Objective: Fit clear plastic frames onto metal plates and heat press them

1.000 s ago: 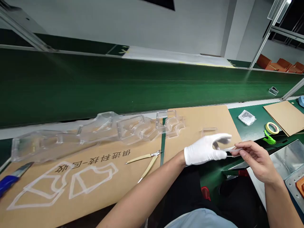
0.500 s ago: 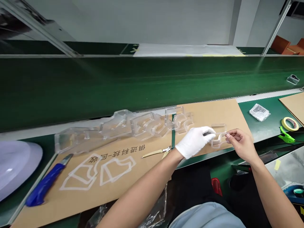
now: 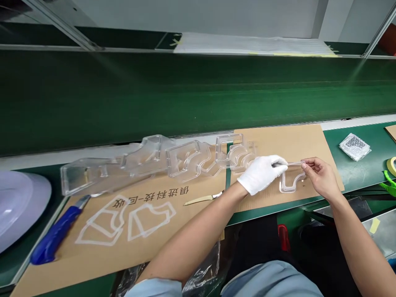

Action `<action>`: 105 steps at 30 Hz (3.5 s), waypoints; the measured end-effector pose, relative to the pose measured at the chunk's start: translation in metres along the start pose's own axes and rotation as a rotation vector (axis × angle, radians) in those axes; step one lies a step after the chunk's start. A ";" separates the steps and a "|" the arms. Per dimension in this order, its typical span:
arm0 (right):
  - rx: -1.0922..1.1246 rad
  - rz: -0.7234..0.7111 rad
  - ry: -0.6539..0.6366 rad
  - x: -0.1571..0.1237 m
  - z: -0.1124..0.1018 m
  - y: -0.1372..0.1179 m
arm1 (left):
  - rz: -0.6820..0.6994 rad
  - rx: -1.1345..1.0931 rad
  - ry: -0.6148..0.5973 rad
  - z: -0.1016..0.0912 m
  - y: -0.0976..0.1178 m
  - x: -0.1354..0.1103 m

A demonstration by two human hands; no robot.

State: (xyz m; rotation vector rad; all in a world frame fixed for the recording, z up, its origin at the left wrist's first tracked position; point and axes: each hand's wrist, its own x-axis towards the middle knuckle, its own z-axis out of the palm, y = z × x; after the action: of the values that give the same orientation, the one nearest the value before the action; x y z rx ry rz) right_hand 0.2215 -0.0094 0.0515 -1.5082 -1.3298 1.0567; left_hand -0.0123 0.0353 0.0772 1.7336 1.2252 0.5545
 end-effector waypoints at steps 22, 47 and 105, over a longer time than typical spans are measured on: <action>-0.036 0.018 -0.002 -0.002 -0.001 -0.002 | -0.012 0.029 -0.008 0.002 -0.010 0.011; -0.082 0.039 0.022 0.003 -0.002 0.004 | 0.020 0.050 0.014 0.012 -0.020 0.019; -0.489 -0.349 -0.156 -0.034 0.002 0.012 | 0.433 0.718 0.017 0.046 -0.002 -0.025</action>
State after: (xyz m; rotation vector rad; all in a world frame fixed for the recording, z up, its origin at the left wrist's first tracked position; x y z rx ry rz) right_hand 0.2202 -0.0445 0.0419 -1.4725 -1.9833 0.6612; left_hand 0.0120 -0.0066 0.0567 2.6403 1.1342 0.3910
